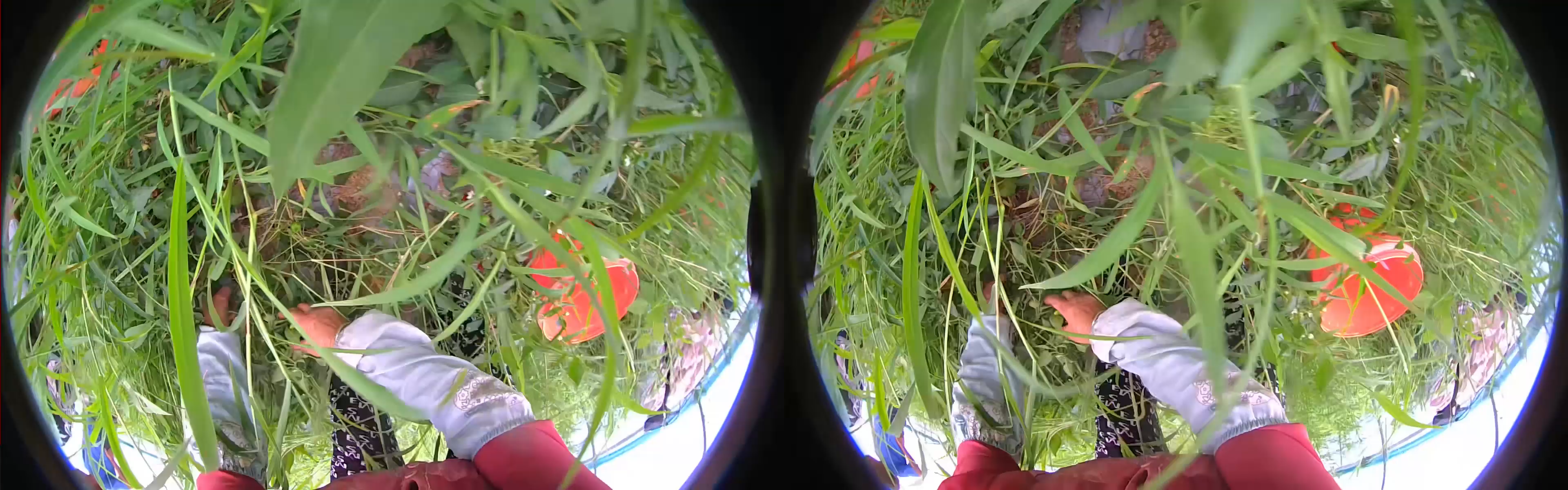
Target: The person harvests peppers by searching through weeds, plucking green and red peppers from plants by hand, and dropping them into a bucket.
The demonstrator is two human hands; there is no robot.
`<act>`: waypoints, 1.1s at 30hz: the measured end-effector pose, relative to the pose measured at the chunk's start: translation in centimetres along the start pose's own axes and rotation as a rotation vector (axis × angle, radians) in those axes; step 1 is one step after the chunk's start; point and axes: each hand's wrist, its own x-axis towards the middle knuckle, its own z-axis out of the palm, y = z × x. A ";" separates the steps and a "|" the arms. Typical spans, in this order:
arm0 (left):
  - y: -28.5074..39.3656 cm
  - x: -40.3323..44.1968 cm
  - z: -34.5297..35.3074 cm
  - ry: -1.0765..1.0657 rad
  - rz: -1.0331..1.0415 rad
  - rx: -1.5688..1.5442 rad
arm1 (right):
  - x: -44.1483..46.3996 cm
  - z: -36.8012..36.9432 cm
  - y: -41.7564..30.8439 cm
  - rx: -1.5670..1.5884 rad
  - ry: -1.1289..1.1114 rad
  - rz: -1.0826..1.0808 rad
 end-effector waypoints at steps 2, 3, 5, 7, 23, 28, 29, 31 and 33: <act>0.3 -2.4 0.1 -0.025 -0.003 0.124 | -1.0 -1.1 -0.8 0.168 0.159 0.110; 0.5 -3.7 0.1 -0.034 0.007 0.205 | -2.0 -2.7 -1.6 0.318 0.210 0.084; 0.7 -6.3 0.0 -0.047 0.029 0.375 | -2.8 -2.1 0.1 0.977 0.143 0.060; 1.5 -8.7 0.1 -0.064 0.071 0.568 | -5.5 -5.2 -1.4 0.867 0.104 0.184; 9.8 -22.7 8.3 -0.251 0.594 1.641 | -23.0 -24.2 -6.0 1.320 0.431 -0.184; 18.2 -34.5 23.2 -0.460 0.605 1.606 | -29.7 -29.7 1.6 1.609 1.218 -0.336; 20.0 -37.8 27.5 -0.488 0.496 1.491 | -30.9 -30.1 2.8 1.682 1.352 -0.146; 21.0 -41.7 34.1 -0.638 0.354 1.103 | -33.5 -28.3 5.9 1.814 1.385 0.048; 20.9 -43.9 39.5 -0.815 0.259 0.718 | -35.1 -25.5 7.7 1.944 1.350 0.171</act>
